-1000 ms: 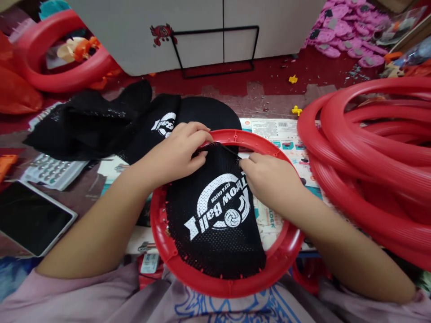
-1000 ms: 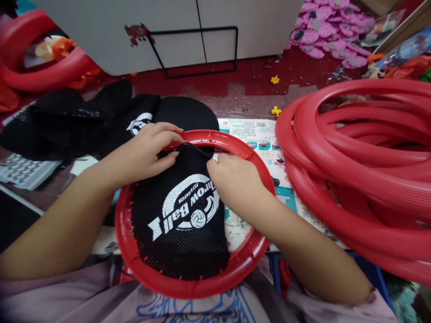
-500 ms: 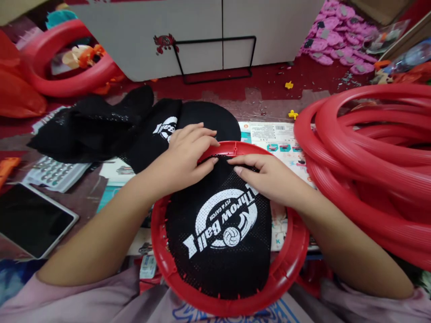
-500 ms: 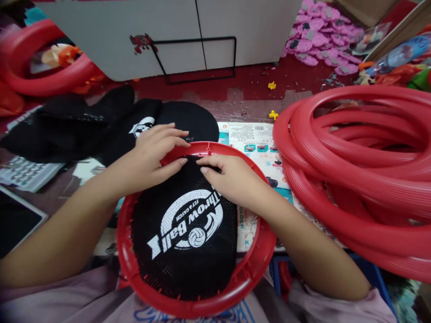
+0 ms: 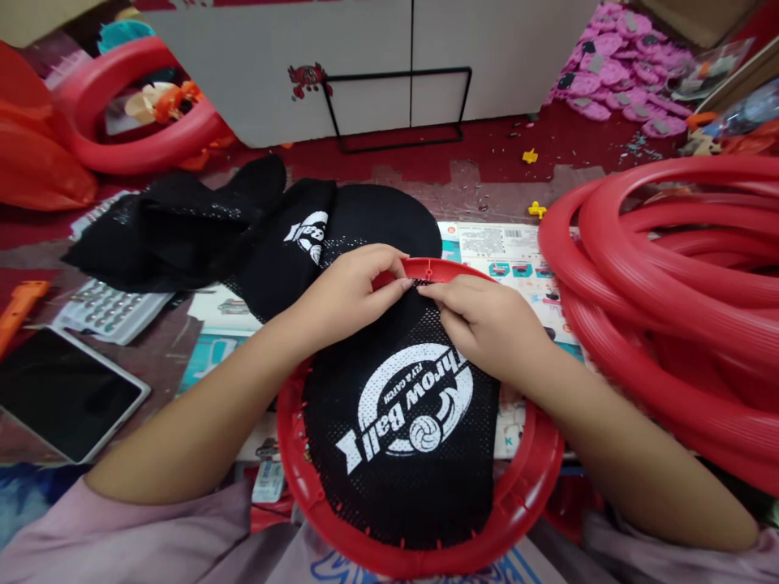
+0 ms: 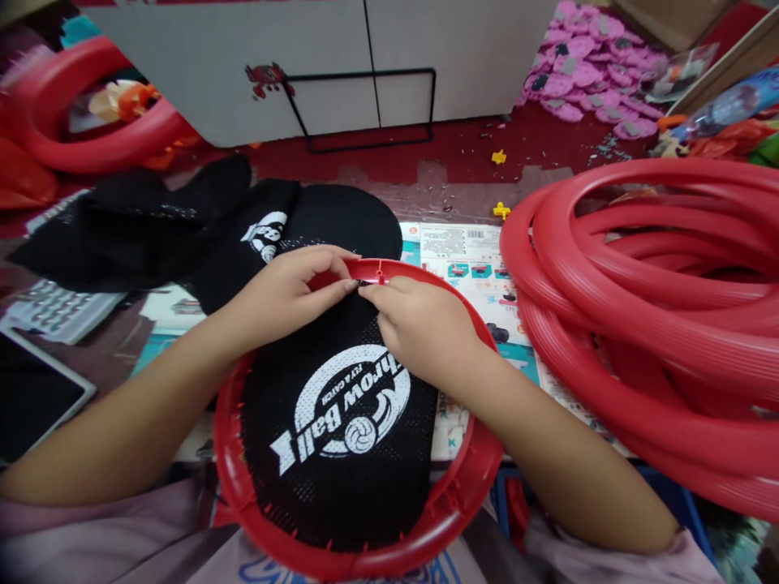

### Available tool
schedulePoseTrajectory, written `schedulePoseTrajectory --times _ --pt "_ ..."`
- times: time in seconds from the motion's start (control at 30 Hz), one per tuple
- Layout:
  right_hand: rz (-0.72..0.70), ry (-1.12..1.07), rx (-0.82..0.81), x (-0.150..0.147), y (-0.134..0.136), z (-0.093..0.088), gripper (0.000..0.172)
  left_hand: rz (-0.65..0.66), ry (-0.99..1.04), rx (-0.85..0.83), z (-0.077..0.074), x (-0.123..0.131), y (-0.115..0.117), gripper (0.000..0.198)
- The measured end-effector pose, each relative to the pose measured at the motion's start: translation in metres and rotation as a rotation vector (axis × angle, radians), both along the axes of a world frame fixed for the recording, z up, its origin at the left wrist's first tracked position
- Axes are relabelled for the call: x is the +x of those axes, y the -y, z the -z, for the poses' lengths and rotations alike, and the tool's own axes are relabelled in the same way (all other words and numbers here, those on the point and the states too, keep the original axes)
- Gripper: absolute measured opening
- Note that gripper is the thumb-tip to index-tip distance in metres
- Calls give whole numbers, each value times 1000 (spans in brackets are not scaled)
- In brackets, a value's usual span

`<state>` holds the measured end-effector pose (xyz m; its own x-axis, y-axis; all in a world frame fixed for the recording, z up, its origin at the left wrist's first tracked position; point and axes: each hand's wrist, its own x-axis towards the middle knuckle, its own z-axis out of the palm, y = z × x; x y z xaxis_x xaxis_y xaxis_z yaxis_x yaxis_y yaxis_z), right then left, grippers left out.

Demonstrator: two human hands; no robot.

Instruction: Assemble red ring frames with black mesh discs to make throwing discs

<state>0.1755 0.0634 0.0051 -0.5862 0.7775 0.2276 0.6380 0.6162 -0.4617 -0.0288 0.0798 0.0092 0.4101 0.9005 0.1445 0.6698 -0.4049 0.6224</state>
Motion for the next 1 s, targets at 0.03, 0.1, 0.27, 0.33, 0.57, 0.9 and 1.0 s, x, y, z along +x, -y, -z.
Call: schedulePoseTrajectory --times 0.03,0.1,0.27,0.33,0.57,0.9,1.0 --pt "14 47 22 0 1 0 38 -3 -7 -1 1 0 0 19" --pt "49 150 75 -2 2 -1 39 -15 -34 2 2 1 -1 20" --pt "99 330 136 -5 4 -2 39 -42 -96 18 5 4 -5 20" --pt "104 364 125 -7 4 -2 38 -55 -105 13 5 4 -6 21" --pt "92 417 55 -8 3 -4 37 -44 -46 -23 8 2 -8 19" --pt "49 444 30 -8 8 -11 36 -97 -61 -80 11 2 -10 19" --pt "26 443 -25 -7 9 -15 36 -80 -30 -106 10 2 -9 16"
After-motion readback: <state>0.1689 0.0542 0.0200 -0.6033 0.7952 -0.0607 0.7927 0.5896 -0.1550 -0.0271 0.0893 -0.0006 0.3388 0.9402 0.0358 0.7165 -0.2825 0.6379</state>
